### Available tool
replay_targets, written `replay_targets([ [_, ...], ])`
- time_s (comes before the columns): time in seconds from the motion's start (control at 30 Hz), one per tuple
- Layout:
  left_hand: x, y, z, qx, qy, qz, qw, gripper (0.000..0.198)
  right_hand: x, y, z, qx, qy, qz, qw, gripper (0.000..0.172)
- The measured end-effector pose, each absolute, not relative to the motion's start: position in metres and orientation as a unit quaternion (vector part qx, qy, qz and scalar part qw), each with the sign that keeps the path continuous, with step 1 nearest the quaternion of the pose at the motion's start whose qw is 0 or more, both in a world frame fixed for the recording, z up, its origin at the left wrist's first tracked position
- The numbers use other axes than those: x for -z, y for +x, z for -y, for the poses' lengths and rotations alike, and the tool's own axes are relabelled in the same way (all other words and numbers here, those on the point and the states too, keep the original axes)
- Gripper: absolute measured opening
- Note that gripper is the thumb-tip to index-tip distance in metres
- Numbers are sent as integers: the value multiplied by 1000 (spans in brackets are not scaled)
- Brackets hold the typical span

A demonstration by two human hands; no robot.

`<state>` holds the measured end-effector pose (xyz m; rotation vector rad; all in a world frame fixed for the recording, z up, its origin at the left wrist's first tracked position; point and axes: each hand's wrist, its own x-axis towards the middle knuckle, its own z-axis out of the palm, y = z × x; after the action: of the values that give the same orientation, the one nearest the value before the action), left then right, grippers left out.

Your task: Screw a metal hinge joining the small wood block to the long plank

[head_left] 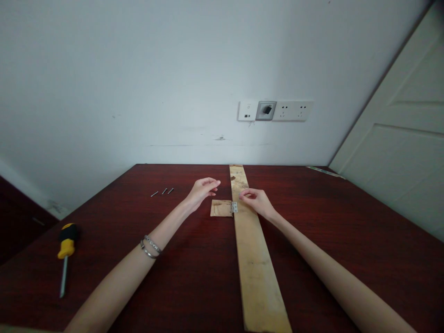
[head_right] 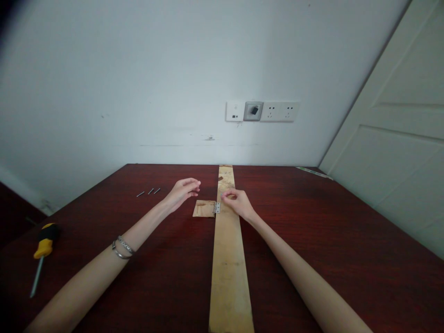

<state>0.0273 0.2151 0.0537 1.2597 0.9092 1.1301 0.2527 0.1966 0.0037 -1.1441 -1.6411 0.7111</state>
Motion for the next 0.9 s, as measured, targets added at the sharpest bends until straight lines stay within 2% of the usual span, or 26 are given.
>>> replay_targets([
  [0.9,-45,19,-223,-481,513,-408,583,40,14,246,-201,-204,-469,727,459,12],
])
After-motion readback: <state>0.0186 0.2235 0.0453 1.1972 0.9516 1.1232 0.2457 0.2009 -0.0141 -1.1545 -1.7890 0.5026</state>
